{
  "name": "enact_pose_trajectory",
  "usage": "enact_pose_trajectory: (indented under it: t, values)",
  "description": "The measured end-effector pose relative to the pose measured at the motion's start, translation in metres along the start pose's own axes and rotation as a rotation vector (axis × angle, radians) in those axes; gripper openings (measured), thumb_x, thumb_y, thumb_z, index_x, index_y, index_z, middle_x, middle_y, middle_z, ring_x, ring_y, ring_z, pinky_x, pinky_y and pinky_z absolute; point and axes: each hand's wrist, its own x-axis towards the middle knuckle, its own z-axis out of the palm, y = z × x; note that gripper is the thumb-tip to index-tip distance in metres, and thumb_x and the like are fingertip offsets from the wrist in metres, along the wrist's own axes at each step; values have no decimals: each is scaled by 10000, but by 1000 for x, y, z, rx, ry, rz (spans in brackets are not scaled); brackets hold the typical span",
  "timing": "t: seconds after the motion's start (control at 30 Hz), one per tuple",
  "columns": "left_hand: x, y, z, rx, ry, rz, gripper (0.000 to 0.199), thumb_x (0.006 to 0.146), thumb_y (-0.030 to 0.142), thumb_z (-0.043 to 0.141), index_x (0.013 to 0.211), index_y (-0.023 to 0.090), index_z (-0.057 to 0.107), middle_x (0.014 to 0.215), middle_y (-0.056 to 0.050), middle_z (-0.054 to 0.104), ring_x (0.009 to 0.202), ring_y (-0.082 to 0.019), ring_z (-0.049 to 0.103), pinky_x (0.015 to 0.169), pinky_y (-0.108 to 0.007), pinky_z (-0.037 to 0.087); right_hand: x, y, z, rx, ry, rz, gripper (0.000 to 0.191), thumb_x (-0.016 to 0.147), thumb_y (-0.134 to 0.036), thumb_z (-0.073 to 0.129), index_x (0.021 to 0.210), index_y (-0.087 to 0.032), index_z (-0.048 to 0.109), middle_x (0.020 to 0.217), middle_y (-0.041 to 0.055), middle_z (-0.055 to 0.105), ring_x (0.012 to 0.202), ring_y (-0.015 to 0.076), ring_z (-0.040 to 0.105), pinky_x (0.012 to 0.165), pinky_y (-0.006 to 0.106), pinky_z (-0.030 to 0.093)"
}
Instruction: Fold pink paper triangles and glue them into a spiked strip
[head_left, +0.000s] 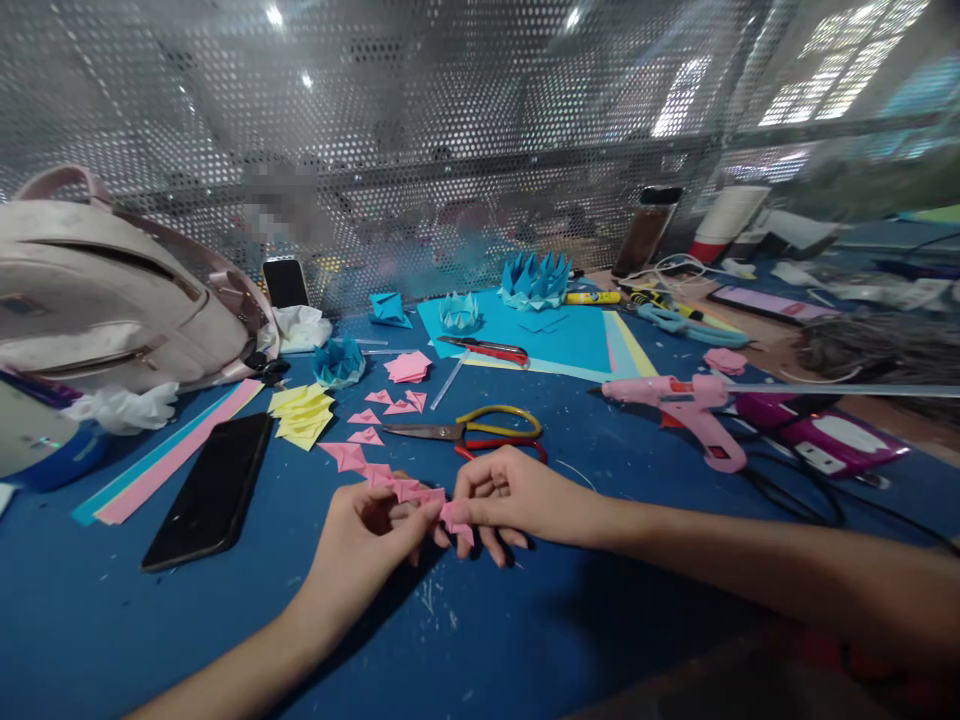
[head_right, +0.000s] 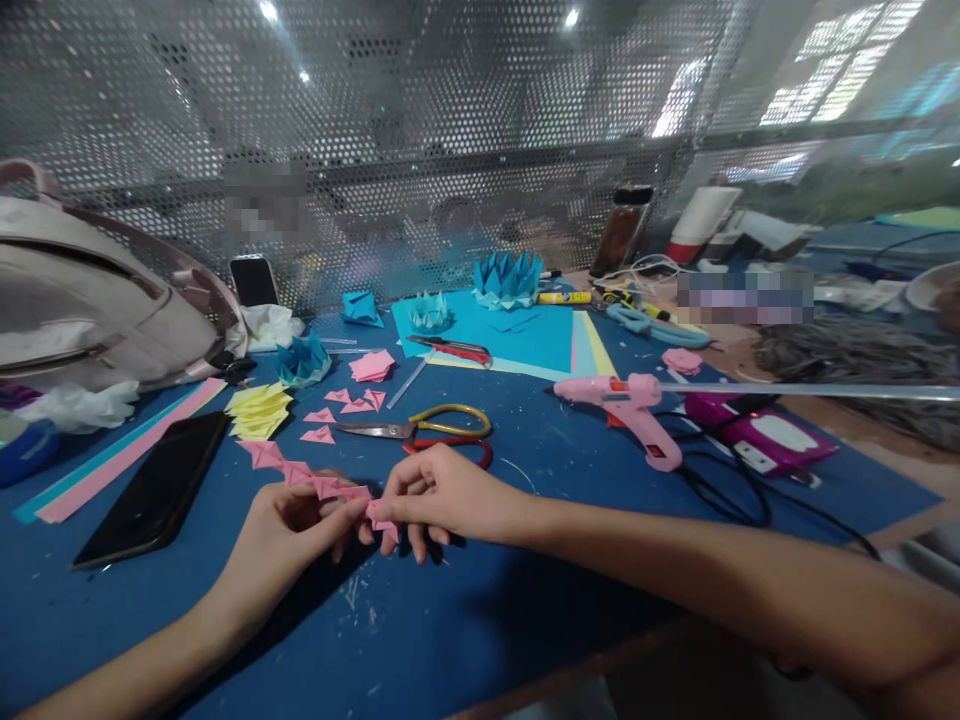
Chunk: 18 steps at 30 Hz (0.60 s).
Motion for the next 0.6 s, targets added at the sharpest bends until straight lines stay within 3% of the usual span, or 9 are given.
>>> enact_pose_trajectory:
  t: [0.4, 0.6]
  values:
    - [1, -10, 0, -45, -59, -16, 274, 726, 368, 762, 615, 129, 689, 566, -56, 707, 458, -114, 573, 435, -186, 444, -2, 5, 6, -149, 78, -73, 288, 870, -406, 641, 777, -144, 562, 747, 27, 681, 473, 46, 573, 412, 128, 407]
    - [2, -12, -2, -22, -97, -46, 225, 686, 301, 807, 664, 133, 659, 591, -43, 716, 487, -108, 580, 470, -178, 421, -4, 8, 8, -219, 77, -114, 233, 874, -350, 623, 775, -149, 560, 713, 17, 651, 485, 65, 583, 431, 141, 423]
